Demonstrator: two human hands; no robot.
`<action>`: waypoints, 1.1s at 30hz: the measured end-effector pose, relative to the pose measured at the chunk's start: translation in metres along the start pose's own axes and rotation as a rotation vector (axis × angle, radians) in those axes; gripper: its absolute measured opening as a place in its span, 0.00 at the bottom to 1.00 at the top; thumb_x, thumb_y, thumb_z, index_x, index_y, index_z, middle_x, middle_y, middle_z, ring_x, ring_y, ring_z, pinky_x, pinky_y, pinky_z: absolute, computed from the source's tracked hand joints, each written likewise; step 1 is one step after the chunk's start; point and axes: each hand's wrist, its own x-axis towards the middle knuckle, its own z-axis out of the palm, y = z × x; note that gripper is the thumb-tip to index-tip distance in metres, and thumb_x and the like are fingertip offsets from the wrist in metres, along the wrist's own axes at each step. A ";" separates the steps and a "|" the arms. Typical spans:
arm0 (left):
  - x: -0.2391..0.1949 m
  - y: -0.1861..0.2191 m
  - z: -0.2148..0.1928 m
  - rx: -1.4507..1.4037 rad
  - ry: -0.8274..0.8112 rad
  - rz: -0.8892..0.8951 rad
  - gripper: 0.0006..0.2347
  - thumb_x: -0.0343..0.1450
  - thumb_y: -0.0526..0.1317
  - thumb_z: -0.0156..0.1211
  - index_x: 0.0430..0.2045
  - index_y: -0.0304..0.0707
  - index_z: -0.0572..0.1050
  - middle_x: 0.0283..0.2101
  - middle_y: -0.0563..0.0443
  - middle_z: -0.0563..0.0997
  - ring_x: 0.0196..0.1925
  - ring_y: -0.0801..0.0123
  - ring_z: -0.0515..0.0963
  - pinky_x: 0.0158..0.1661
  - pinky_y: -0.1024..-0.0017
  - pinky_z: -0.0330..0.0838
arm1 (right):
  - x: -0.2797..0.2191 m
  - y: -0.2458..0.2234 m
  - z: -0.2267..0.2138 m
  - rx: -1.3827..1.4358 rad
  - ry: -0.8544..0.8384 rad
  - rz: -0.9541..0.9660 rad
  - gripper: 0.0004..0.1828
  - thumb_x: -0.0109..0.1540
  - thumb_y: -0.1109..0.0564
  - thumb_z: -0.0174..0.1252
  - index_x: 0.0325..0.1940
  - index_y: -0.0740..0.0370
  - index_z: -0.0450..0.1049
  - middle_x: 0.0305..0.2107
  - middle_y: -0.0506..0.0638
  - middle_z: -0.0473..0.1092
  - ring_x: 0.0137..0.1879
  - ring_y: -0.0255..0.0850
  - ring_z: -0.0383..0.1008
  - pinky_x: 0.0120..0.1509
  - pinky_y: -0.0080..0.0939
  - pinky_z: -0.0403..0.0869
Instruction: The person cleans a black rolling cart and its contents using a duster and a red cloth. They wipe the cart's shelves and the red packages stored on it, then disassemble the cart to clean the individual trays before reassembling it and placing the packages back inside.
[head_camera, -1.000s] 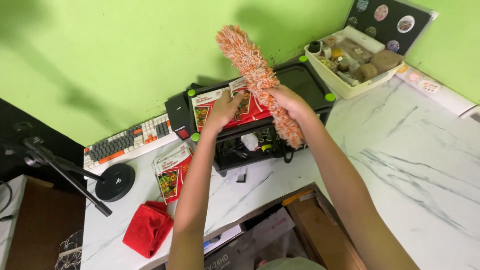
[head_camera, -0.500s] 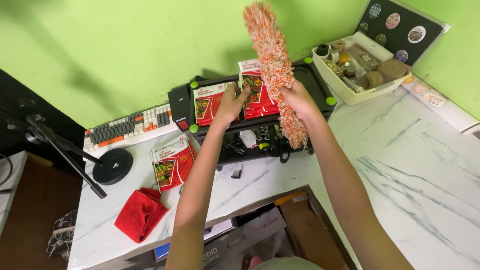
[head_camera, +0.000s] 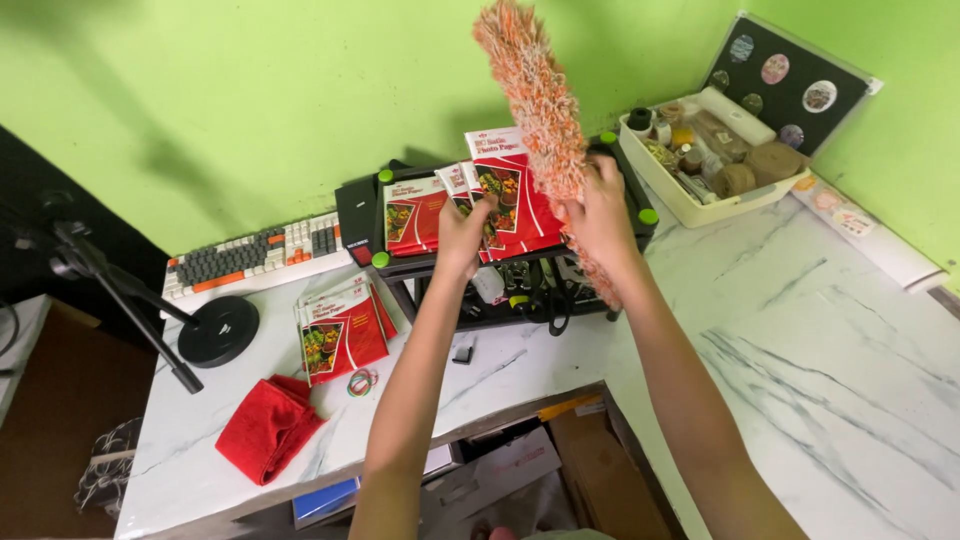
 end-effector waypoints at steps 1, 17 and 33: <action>0.000 0.002 0.000 0.002 0.009 0.006 0.17 0.68 0.36 0.68 0.47 0.24 0.73 0.39 0.44 0.83 0.39 0.70 0.81 0.41 0.71 0.76 | -0.003 -0.017 -0.013 0.009 0.001 -0.006 0.24 0.60 0.57 0.62 0.60 0.61 0.71 0.53 0.66 0.72 0.55 0.60 0.74 0.59 0.52 0.73; 0.032 -0.008 -0.022 0.100 0.225 0.125 0.17 0.67 0.32 0.67 0.47 0.26 0.70 0.37 0.45 0.79 0.29 0.72 0.76 0.28 0.72 0.71 | -0.053 -0.058 -0.034 0.196 -0.444 0.300 0.18 0.62 0.59 0.58 0.55 0.67 0.70 0.41 0.66 0.74 0.43 0.64 0.76 0.47 0.60 0.74; 0.089 -0.026 -0.053 0.634 -0.007 0.082 0.32 0.71 0.41 0.65 0.64 0.25 0.54 0.55 0.24 0.78 0.56 0.50 0.81 0.55 0.62 0.74 | -0.038 -0.071 -0.098 0.324 -0.441 0.794 0.23 0.63 0.58 0.54 0.64 0.55 0.68 0.39 0.62 0.75 0.37 0.61 0.79 0.44 0.55 0.75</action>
